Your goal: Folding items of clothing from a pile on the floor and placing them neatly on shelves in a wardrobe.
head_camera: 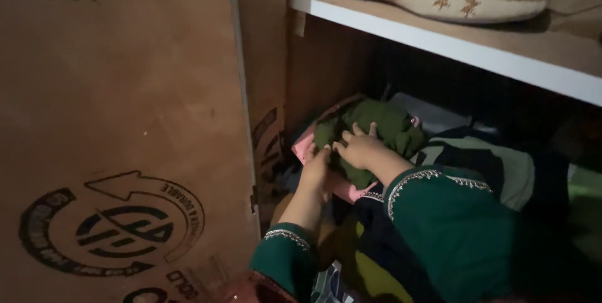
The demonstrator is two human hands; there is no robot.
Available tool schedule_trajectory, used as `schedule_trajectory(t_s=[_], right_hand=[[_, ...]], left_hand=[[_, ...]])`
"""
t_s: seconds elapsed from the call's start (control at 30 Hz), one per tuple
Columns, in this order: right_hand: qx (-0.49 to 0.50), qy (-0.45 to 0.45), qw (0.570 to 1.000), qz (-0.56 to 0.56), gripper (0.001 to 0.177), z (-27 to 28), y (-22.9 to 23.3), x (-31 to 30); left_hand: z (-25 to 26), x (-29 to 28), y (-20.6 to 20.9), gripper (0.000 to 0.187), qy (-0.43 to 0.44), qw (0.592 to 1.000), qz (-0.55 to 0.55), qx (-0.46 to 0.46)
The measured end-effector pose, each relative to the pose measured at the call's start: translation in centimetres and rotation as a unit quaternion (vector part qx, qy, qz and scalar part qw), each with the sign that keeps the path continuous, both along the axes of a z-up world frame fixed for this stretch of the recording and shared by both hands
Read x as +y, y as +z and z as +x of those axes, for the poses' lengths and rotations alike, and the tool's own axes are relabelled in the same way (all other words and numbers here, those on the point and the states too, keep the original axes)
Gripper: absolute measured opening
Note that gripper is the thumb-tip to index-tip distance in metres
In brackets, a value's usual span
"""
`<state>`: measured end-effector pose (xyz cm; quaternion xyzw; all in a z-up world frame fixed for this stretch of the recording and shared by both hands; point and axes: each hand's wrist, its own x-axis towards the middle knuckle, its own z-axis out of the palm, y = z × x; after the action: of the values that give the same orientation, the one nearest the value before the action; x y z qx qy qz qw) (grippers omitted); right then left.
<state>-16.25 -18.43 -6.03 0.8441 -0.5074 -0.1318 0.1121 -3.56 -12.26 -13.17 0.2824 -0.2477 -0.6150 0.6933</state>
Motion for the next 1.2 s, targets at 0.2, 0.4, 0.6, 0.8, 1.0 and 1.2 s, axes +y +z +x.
schedule_trajectory(t_s=[0.2, 0.4, 0.6, 0.8, 1.0, 1.2], right_hand=[[-0.049, 0.013, 0.999, 0.01, 0.051, -0.5, 0.1, -0.4], [-0.273, -0.023, 0.962, -0.001, 0.073, -1.2, 2.8, -0.6], [-0.335, -0.013, 0.941, -0.042, 0.072, 2.3, 6.1, 4.8], [-0.341, -0.066, 0.937, -0.037, 0.065, 7.9, 7.9, 13.3], [-0.354, 0.002, 0.934, -0.053, 0.064, 12.4, 2.3, 17.1], [-0.365, -0.031, 0.928, 0.058, 0.063, 16.9, 1.6, 25.3]], left_hand=[[1.6, 1.0, 1.3, 0.052, -0.049, 0.997, 0.018, -0.056], [1.9, 4.7, 6.0, 0.065, -0.056, 0.996, 0.039, -0.049], [4.0, 7.9, 7.6, 0.081, -0.048, 0.991, 0.087, -0.091], [8.2, 10.3, 4.8, 0.081, -0.013, 0.996, 0.023, -0.082], [13.2, 17.4, 5.5, 0.061, -0.028, 0.988, 0.133, -0.071], [18.0, 22.8, 1.7, 0.052, 0.014, 0.963, 0.237, -0.125]])
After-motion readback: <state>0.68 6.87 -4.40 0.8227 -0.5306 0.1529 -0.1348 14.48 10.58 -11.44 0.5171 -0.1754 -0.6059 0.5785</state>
